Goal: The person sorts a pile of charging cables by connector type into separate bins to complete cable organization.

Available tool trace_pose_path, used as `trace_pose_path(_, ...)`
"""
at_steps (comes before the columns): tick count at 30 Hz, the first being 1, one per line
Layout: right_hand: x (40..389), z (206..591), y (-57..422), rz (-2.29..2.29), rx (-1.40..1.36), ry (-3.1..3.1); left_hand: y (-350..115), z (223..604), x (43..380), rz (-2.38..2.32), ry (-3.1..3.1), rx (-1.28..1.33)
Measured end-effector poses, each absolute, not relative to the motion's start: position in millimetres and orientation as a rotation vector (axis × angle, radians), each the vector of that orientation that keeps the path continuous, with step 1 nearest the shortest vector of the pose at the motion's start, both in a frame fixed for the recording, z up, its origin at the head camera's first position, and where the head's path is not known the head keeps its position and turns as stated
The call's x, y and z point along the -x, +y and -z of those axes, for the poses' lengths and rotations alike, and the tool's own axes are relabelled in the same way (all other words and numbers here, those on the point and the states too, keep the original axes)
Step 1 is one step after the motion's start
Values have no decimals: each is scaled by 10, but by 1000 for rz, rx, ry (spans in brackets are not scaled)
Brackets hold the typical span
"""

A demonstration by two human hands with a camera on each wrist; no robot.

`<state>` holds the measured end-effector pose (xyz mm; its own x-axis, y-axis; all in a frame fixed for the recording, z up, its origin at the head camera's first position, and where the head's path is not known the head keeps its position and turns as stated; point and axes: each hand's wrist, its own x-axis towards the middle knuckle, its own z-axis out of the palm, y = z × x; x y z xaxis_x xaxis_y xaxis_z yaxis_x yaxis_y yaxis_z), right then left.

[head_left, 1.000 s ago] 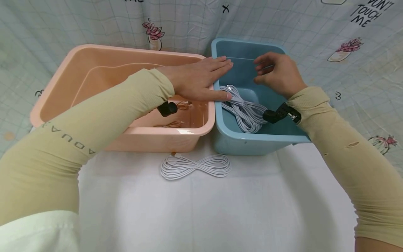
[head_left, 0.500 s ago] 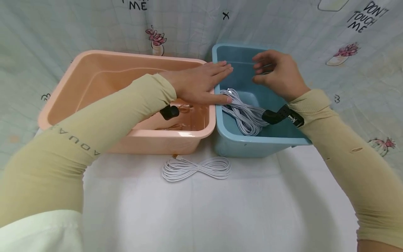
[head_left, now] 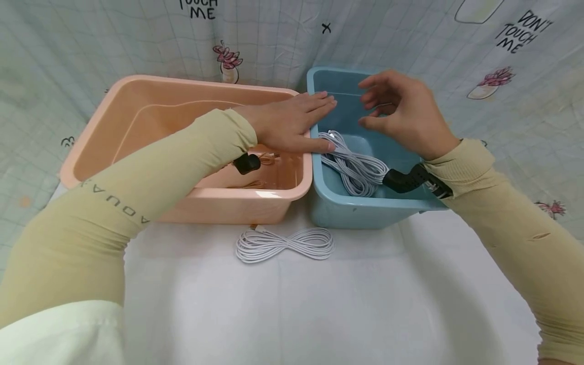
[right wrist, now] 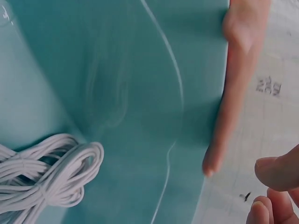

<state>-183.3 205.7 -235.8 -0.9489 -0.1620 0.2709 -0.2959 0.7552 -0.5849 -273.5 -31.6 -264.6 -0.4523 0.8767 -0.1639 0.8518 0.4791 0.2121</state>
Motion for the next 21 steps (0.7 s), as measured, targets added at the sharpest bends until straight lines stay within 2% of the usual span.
trace_pose_path(13,1373,2185,1860,-1057,-623,-2622,-311,2654,2738,-131,2486,-1473)
trace_pose_path(21,1153,2242,1734,-1186,-864,-2522,-313,2653,2740,-147,2478,-1497)
